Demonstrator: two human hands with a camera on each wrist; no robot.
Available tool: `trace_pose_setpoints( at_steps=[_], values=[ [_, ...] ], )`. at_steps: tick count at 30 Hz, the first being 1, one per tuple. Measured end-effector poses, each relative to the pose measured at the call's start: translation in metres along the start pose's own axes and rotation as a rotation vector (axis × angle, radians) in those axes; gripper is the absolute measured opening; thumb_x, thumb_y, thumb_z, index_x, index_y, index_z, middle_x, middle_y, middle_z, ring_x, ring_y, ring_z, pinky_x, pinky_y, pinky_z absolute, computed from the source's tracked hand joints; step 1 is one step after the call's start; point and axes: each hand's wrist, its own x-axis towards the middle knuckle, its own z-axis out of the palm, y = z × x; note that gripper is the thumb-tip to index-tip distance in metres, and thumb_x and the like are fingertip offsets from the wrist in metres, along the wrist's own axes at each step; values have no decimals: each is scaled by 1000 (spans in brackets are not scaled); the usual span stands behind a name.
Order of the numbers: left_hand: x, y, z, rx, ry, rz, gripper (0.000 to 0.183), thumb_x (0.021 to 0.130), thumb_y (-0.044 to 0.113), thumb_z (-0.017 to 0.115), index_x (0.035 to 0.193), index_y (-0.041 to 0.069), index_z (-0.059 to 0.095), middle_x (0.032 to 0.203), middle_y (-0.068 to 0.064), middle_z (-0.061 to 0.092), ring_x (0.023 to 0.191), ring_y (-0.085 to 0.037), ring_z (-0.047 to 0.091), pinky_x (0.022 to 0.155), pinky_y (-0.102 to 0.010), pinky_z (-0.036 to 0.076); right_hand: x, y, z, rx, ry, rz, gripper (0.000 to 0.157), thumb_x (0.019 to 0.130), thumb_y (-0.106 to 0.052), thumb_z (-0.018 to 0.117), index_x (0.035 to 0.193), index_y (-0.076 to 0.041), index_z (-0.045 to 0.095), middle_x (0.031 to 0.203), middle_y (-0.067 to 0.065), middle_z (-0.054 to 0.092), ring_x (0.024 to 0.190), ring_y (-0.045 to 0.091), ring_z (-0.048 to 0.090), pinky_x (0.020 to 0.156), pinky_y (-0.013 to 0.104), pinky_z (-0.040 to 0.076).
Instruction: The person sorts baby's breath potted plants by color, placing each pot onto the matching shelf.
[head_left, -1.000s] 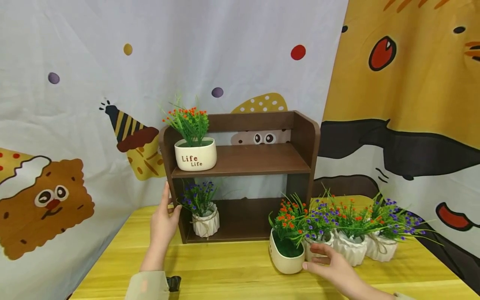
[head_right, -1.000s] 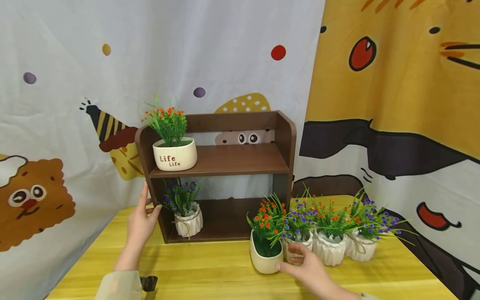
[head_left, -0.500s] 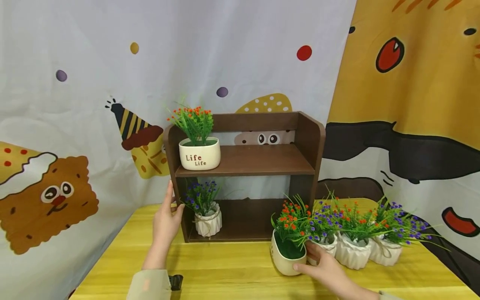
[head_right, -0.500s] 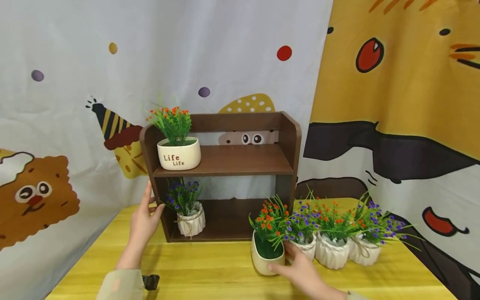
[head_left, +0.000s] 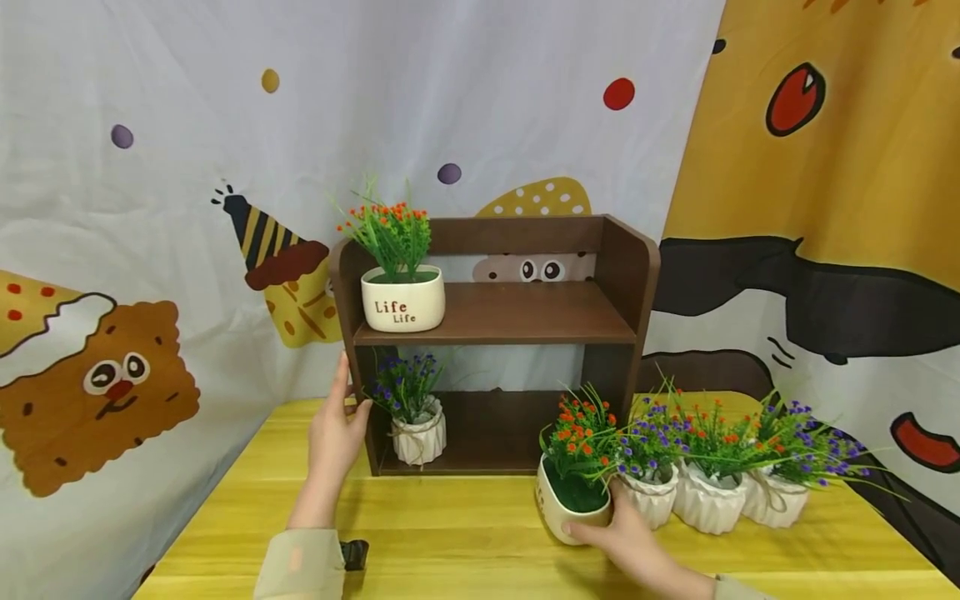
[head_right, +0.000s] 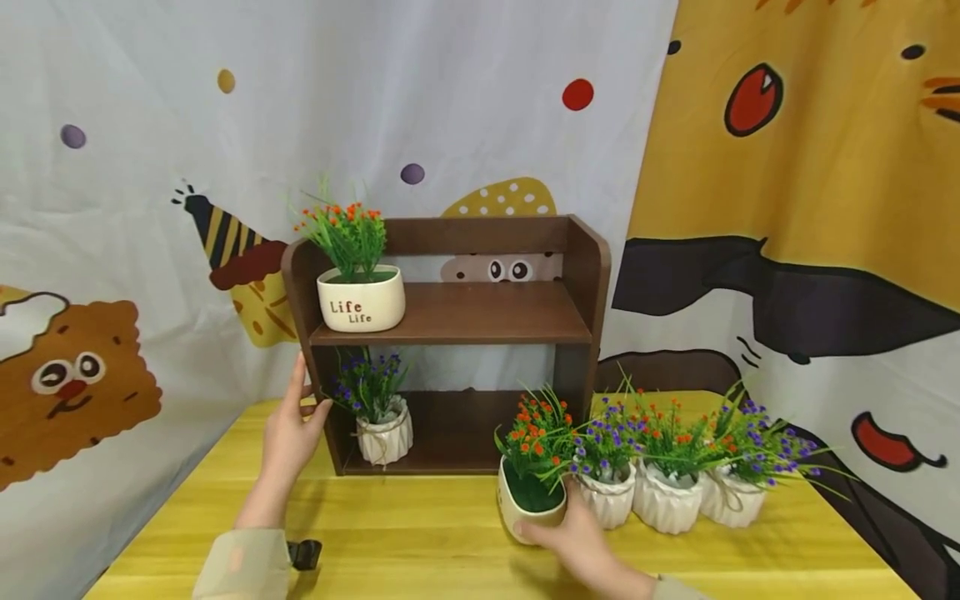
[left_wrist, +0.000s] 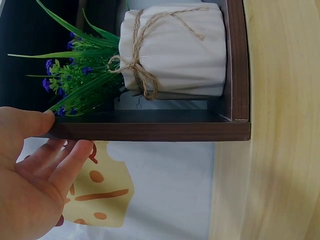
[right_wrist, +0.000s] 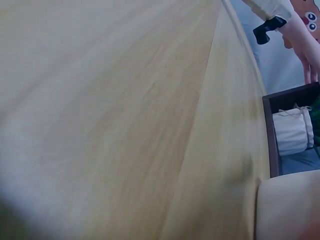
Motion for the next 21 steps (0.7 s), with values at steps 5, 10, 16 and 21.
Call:
trace_pose_setpoints(
  at_steps=[5,10,16,21],
  values=[
    [0,0,1,14,6,9,82,81,11,64,141,36,14,107,-17,59,76,-30,63,59,-43,48,5,4,9,30,43,43,92,60,-27,81,128,6,28,119,24,46,109,32,44,94,45,32],
    [0,0,2,9,-10,15,82,81,11,63,141,36,12,108,-18,59,76,-30,63,61,-43,48,8,6,15,12,72,82,98,58,-31,81,128,7,26,120,27,45,109,34,43,93,45,32],
    [0,-1,1,-6,-9,-2,83,81,10,63,140,38,12,108,-17,58,77,-30,62,63,-44,48,12,5,20,-25,93,82,97,56,-33,82,126,7,30,118,26,45,108,35,44,92,46,34],
    [0,-1,0,-1,-22,-15,83,82,11,62,141,38,11,110,-18,57,78,-31,62,63,-44,48,14,2,21,-46,83,115,98,56,-32,82,128,7,28,120,27,42,108,37,43,90,45,35]
  ],
)
